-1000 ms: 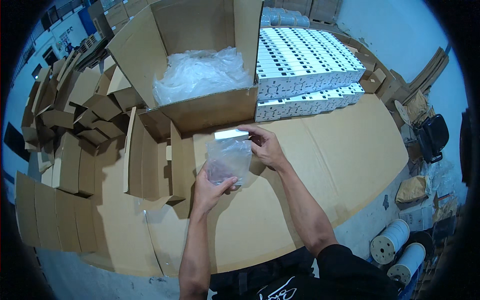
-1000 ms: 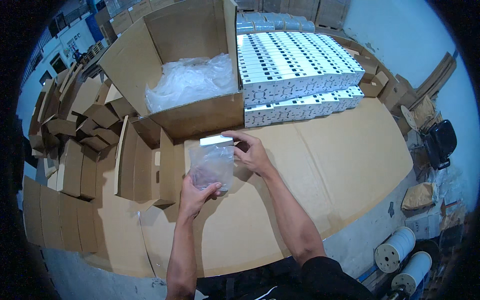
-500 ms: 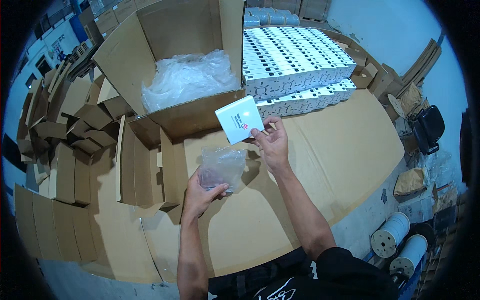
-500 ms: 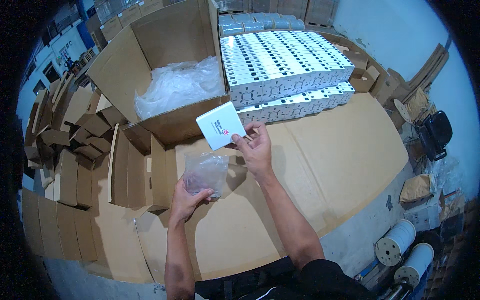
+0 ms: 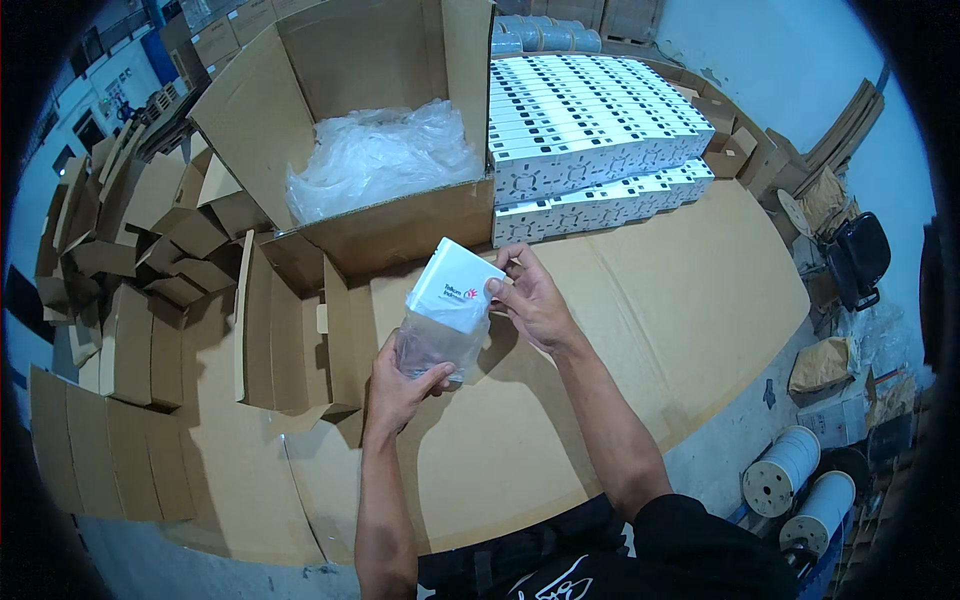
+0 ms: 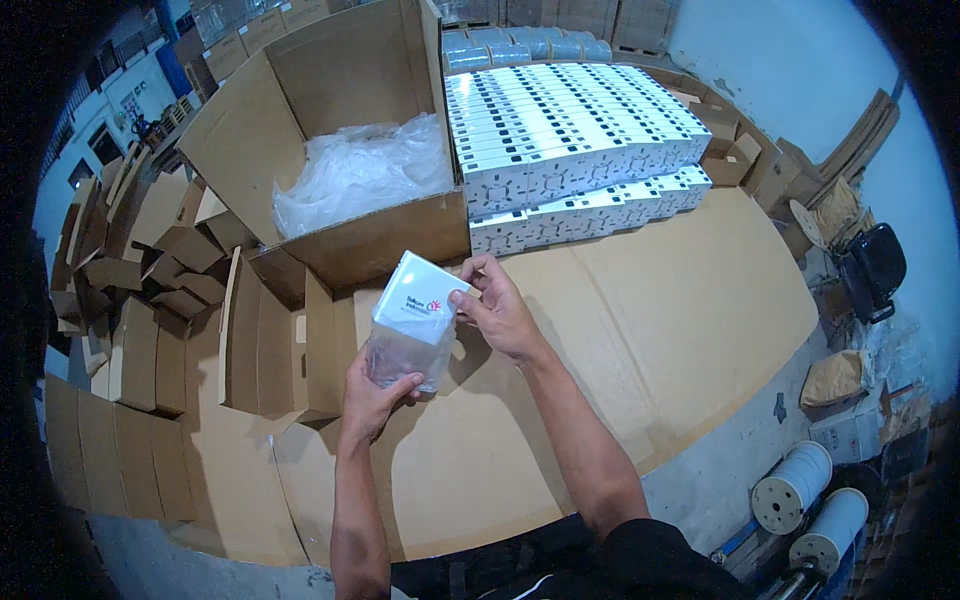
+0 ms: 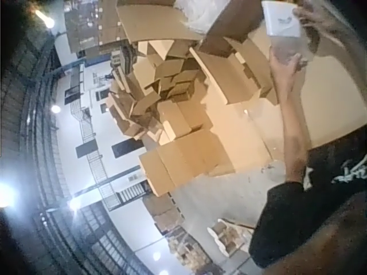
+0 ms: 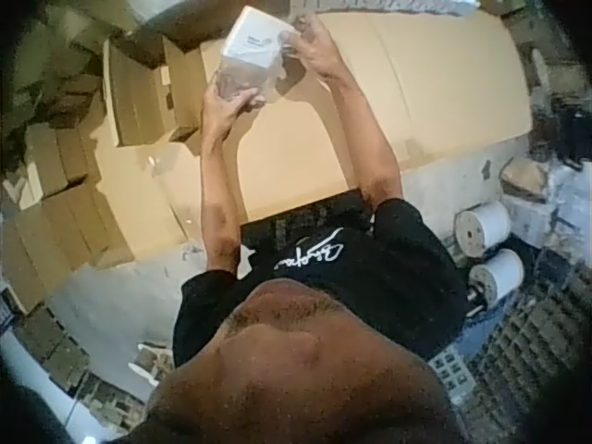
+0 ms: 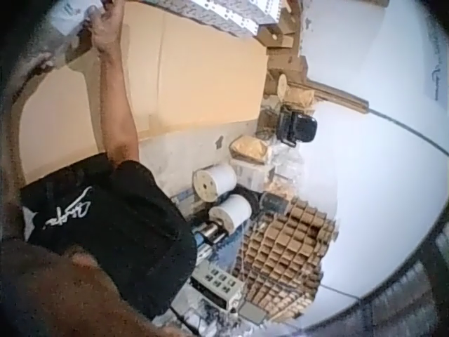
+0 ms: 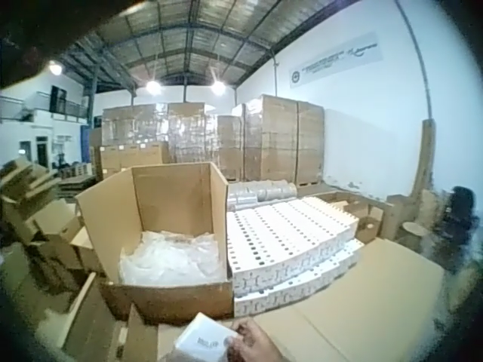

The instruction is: Insert small white boxes into plastic bags and place them into a larger cardboard box.

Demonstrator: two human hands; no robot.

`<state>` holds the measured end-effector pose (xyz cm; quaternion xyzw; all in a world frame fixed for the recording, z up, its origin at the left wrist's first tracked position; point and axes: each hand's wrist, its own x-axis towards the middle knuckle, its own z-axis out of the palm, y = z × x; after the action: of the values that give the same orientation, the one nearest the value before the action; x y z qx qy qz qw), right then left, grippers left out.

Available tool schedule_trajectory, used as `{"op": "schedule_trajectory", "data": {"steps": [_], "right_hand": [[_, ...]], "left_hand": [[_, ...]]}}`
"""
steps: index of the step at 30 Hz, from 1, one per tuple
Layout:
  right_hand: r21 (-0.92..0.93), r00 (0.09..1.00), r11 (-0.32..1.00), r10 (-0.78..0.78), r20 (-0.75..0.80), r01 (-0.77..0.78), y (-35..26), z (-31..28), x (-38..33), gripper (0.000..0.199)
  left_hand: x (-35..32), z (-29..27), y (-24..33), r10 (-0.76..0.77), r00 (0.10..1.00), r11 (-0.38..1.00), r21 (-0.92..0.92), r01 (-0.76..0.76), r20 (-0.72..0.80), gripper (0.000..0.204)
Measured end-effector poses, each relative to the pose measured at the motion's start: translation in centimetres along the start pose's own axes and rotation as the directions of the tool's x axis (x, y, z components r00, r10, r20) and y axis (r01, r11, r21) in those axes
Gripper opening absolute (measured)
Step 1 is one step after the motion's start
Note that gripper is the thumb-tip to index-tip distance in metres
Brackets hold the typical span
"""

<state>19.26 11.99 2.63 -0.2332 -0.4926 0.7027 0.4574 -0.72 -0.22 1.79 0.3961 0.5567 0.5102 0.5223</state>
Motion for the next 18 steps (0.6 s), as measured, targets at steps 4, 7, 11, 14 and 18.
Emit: {"op": "schedule_trajectory", "data": {"steps": [4,7,11,14,18], "right_hand": [[0.007,0.999,1.000,-0.004,0.032,0.004,0.3,-0.2,0.1,0.025],[0.029,0.999,0.999,0.037,0.030,-0.037,0.1,-0.3,0.0,0.026],[-0.115,0.996,0.990,-0.069,0.065,0.076,0.5,-0.2,0.3,0.023],[-0.172,0.984,0.971,-0.155,0.085,0.168,0.6,0.4,0.4,0.021],[-0.232,0.997,0.970,-0.061,0.053,0.072,0.8,-0.1,0.0,0.020]], "left_hand": [[0.0,0.0,0.0,-0.004,1.000,1.000,0.005,0.004,-0.003,0.043],[0.2,0.0,-0.3,0.032,0.999,0.999,0.027,-0.032,-0.001,0.042],[0.1,0.2,-0.3,0.074,0.997,0.994,0.082,-0.074,0.001,0.044],[0.3,-0.3,-1.2,0.235,0.971,0.950,0.202,-0.236,0.029,0.048],[0.2,0.7,-0.3,0.132,0.991,0.991,0.017,-0.132,-0.007,0.042]]}}
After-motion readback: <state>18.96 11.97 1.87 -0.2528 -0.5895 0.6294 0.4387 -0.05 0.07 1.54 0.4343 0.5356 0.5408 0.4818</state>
